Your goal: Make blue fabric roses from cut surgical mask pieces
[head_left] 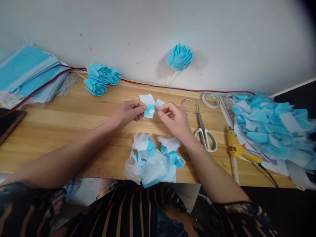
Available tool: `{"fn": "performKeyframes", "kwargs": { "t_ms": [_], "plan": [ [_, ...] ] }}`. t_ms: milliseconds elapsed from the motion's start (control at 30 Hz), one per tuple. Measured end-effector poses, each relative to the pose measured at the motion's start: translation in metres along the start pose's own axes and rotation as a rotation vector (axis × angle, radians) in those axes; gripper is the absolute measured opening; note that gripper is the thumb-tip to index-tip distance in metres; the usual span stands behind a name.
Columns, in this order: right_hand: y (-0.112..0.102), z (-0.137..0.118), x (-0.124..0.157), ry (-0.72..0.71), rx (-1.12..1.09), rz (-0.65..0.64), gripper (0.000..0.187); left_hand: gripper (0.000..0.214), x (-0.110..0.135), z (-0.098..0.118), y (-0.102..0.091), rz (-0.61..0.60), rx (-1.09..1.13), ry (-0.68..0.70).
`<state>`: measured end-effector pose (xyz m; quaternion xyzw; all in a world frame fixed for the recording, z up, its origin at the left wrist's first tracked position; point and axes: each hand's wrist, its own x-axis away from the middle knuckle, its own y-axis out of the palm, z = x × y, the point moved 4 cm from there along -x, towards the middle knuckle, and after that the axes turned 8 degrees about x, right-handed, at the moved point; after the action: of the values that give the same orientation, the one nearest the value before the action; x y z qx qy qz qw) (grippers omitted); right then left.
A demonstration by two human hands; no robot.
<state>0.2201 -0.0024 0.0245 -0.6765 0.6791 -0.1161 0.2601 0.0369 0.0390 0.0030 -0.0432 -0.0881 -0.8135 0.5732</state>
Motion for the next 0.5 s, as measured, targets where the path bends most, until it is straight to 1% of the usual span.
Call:
{"fn": "performKeyframes", "kwargs": {
  "t_ms": [67,100,167,233,267,333,500],
  "plan": [
    [0.0,-0.002,0.001,-0.018,0.01,0.042,0.01,0.02,0.0,0.0,0.002,-0.023,-0.012,0.014],
    [0.001,-0.001,0.001,-0.009,-0.016,0.034,0.015,0.02,0.001,-0.001,0.002,-0.035,-0.019,0.021],
    [0.005,0.002,0.0,0.027,-0.097,-0.034,0.028,0.021,0.001,-0.001,0.004,-0.058,-0.032,0.04],
    [0.01,0.006,0.0,0.073,-0.181,-0.131,0.037,0.021,0.002,-0.001,0.006,-0.081,-0.044,0.062],
    [0.012,0.007,0.001,0.091,-0.211,-0.169,0.039,0.021,0.003,-0.001,0.007,-0.093,-0.049,0.071],
    [0.015,0.008,0.001,0.109,-0.242,-0.202,0.04,0.022,0.004,-0.001,0.009,-0.12,-0.057,0.082],
    [0.015,0.006,0.001,0.124,-0.252,-0.188,0.04,0.029,0.005,0.0,0.013,-0.191,-0.055,0.064]
  ]
}}
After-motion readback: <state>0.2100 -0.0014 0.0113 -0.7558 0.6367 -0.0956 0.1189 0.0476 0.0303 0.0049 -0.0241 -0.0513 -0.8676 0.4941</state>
